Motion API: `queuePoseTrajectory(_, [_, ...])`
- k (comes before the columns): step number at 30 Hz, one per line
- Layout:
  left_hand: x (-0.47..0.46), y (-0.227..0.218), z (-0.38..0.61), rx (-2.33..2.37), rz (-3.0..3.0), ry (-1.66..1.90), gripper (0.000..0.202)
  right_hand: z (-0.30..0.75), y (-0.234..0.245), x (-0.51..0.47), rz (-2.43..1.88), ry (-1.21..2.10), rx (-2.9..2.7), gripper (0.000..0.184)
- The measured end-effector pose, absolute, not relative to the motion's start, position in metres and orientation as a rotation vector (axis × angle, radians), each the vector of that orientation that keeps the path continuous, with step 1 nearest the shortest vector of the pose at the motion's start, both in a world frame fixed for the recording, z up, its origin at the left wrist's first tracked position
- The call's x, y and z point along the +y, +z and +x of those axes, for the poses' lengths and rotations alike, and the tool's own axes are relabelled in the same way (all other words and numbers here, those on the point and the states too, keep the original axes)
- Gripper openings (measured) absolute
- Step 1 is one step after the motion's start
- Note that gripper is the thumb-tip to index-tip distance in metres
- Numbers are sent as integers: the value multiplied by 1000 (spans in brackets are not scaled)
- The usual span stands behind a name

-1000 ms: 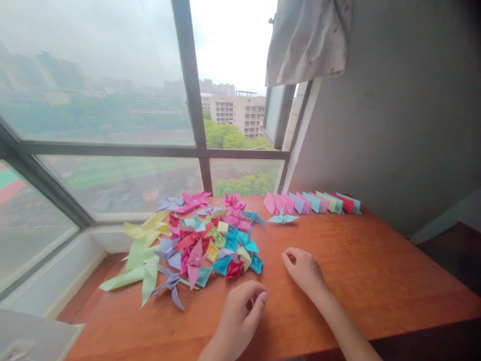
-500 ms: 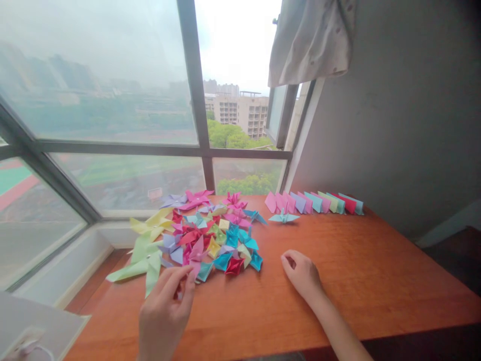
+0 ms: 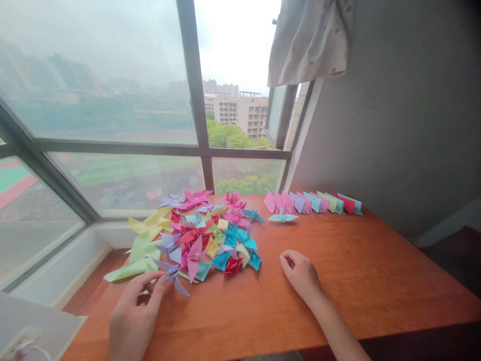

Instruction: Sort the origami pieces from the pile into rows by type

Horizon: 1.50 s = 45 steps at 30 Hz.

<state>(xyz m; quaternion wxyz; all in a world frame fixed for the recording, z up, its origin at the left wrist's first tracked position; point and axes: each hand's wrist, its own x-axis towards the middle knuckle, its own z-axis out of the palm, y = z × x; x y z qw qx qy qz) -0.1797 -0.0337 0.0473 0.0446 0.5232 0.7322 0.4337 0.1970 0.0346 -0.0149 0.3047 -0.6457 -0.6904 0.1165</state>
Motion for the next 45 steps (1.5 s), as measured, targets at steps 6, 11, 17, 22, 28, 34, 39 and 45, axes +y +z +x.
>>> queuePoseTrajectory(6, [-33,67,-156,2064,1890,1497,24,183,4,26,-1503,401,-1734,26])
queuePoseTrajectory(11, [-22,73,-114,1644,2440,1391,13,144,45,1,-1172,476,-1944,17])
queuePoseTrajectory(17, [-21,80,-59,1299,2596,1166,20,124,60,-15,-1052,308,-2093,14])
queuePoseTrajectory(22, [-23,69,-41,1239,2460,1240,23,137,47,-15,-1090,239,-2034,12])
queuePoseTrajectory(28, [-27,59,-35,1382,1927,1423,19,151,46,-19,-1255,365,-1788,15])
queuePoseTrajectory(34, [-29,51,-22,1122,1544,1054,29,147,47,-25,-1242,421,-1670,17])
queuePoseTrajectory(39, [-28,41,-14,1078,1450,1056,35,145,44,-25,-1264,469,-1692,20])
queuePoseTrajectory(45, [-28,43,-14,1044,1442,1059,32,150,43,-22,-1283,456,-1725,23])
